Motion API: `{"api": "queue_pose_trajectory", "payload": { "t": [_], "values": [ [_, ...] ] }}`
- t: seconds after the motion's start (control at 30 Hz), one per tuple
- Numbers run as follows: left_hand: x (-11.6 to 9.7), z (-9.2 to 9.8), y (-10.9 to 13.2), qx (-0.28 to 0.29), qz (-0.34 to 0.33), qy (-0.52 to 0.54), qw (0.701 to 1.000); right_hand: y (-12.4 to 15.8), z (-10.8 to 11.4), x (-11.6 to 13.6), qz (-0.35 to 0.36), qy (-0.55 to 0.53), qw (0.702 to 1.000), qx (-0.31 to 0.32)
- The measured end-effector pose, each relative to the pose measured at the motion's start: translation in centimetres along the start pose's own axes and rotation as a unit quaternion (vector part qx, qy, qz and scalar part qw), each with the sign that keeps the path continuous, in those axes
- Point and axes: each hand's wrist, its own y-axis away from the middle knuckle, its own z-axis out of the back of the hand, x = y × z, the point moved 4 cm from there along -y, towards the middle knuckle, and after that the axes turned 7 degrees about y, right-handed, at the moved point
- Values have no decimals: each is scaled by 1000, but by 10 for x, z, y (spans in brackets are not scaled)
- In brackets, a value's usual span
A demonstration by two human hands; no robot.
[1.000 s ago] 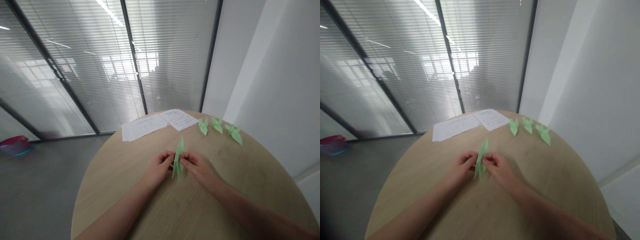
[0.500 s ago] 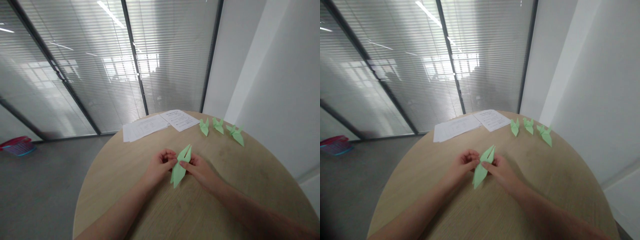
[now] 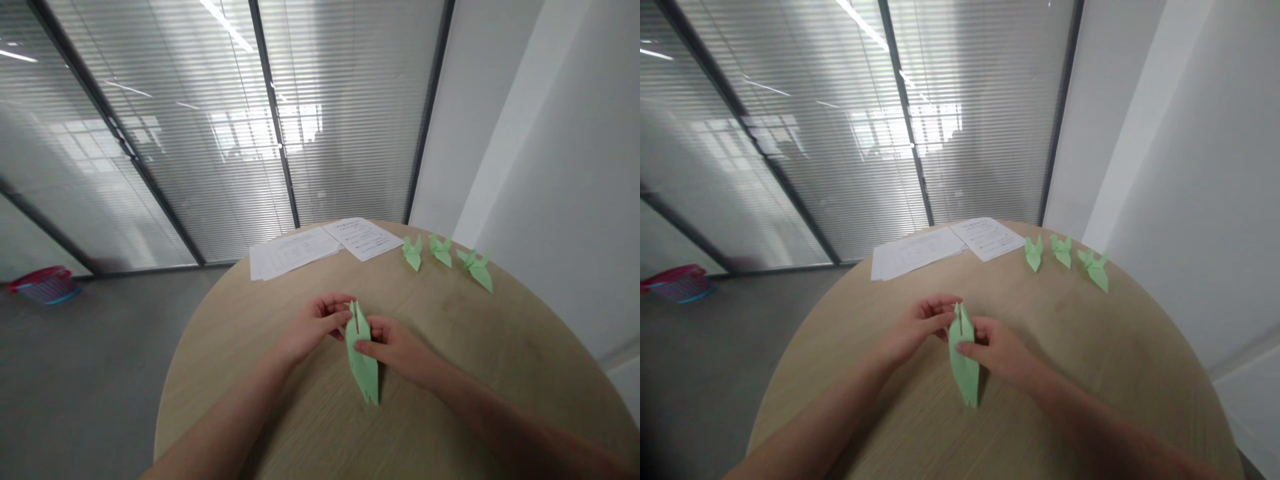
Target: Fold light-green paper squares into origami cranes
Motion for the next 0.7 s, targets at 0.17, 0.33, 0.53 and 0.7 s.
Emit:
{"api": "queue_pose_trajectory", "payload": {
  "t": [0.17, 0.33, 0.53, 0.7],
  "values": [
    [-1, -1, 3, 20, 5, 14, 1000, 4, -1, 3, -8, -17, 1000, 22],
    [-1, 2, 4, 19, 1, 34, 999, 8, -3, 9, -38, -52, 997, 46],
    [-5, 1, 4, 24, -14, 21, 999, 9, -2, 14, -50, -88, 994, 35],
    [-13, -2, 5, 18, -49, -19, 998, 8, -1, 9, -42, -81, 995, 30]
  ]
}}
